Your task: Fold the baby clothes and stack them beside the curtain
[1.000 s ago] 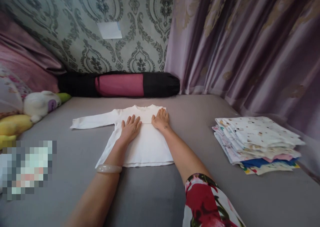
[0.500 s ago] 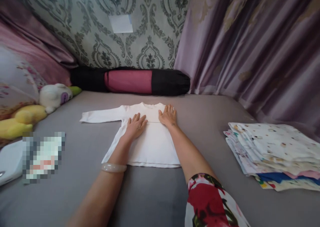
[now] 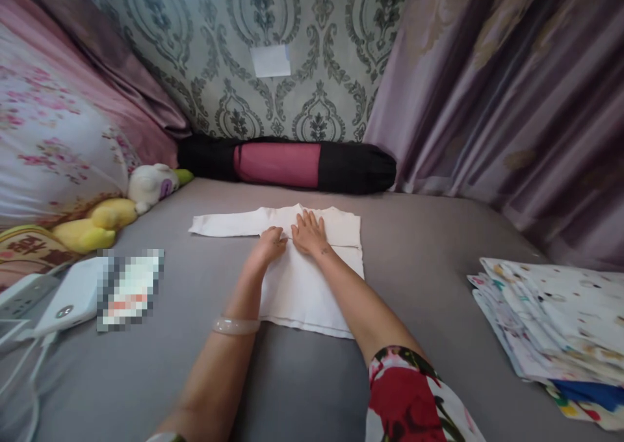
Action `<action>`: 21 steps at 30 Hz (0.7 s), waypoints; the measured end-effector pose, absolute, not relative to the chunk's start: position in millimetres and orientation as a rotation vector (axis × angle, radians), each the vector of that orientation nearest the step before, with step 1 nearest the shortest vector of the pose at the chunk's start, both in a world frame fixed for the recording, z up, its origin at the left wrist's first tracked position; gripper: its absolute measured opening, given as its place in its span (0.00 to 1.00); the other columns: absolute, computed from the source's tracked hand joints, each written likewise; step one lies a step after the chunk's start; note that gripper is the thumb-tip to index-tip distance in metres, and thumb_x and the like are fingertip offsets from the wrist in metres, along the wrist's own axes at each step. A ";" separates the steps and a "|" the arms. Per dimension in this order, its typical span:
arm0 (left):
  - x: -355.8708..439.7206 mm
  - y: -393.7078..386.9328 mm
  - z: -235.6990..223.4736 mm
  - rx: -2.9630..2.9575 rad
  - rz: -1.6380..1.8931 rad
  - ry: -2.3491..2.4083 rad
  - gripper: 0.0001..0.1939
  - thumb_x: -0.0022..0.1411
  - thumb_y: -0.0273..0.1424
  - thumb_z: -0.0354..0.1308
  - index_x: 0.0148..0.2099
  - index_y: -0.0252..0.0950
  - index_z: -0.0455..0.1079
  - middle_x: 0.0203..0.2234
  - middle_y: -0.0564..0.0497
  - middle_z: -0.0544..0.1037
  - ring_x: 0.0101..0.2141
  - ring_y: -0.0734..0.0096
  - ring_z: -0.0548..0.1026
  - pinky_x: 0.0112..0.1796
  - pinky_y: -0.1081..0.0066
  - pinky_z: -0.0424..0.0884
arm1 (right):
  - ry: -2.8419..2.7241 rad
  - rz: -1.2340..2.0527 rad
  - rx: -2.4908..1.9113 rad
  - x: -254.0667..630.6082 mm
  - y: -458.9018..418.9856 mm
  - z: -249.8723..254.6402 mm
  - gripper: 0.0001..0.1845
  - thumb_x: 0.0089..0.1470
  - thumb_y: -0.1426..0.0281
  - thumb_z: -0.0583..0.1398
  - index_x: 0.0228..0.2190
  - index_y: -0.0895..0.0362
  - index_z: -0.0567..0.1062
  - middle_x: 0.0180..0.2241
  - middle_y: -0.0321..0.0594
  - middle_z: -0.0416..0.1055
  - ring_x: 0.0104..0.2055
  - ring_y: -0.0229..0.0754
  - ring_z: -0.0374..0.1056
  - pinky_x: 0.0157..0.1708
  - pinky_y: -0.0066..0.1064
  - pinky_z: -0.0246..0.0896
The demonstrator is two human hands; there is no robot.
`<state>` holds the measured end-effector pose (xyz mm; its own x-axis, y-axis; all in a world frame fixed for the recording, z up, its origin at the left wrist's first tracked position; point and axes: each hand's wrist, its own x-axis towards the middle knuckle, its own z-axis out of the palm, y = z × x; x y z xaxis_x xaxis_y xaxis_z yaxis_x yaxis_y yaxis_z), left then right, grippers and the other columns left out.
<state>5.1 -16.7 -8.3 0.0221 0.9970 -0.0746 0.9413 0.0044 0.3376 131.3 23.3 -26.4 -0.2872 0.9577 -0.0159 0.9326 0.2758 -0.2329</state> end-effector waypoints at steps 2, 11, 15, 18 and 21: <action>4.5 -17.8 -8.4 2.007 0.247 2.030 0.13 0.64 0.28 0.49 0.47 0.30 0.71 0.49 0.37 0.71 0.52 0.55 0.69 0.50 0.65 0.63 | -2.411 0.295 -1.798 129.1 24.3 -29.9 0.32 0.65 0.61 0.37 0.66 0.61 0.51 0.69 0.45 0.40 0.70 0.49 0.33 0.65 0.50 0.27; 1.6 -19.1 1.9 1.925 0.324 1.992 0.13 0.64 0.25 0.47 0.45 0.30 0.73 0.46 0.37 0.75 0.49 0.59 0.73 0.45 0.70 0.65 | -2.474 0.306 -1.799 122.9 38.2 -21.5 0.33 0.64 0.61 0.39 0.64 0.66 0.54 0.68 0.51 0.40 0.70 0.49 0.34 0.65 0.50 0.26; -2.9 -23.4 12.7 1.849 0.374 1.953 0.14 0.64 0.22 0.46 0.44 0.31 0.73 0.44 0.38 0.77 0.46 0.63 0.75 0.42 0.73 0.66 | -2.506 0.249 -1.705 110.1 53.5 -22.0 0.34 0.65 0.60 0.38 0.65 0.69 0.50 0.68 0.50 0.40 0.70 0.46 0.32 0.66 0.45 0.25; -3.5 -26.2 17.0 1.816 0.349 1.974 0.13 0.64 0.22 0.47 0.42 0.31 0.73 0.43 0.38 0.78 0.46 0.64 0.75 0.42 0.74 0.66 | -2.489 0.296 -1.757 104.0 63.4 -28.1 0.35 0.65 0.59 0.38 0.65 0.69 0.48 0.68 0.51 0.40 0.70 0.46 0.33 0.66 0.45 0.26; -3.7 -26.5 17.3 1.800 0.355 1.982 0.13 0.63 0.22 0.48 0.42 0.31 0.74 0.42 0.38 0.78 0.46 0.63 0.75 0.42 0.73 0.67 | -2.472 0.321 -1.777 102.6 67.6 -34.9 0.35 0.65 0.59 0.38 0.65 0.69 0.48 0.68 0.50 0.39 0.70 0.46 0.32 0.66 0.45 0.27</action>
<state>-3.7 -26.5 17.3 -0.0585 0.9875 -0.1464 0.8753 0.1213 0.4681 102.6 67.6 -34.9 -0.3240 0.9444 -0.0563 0.9275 0.3054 -0.2156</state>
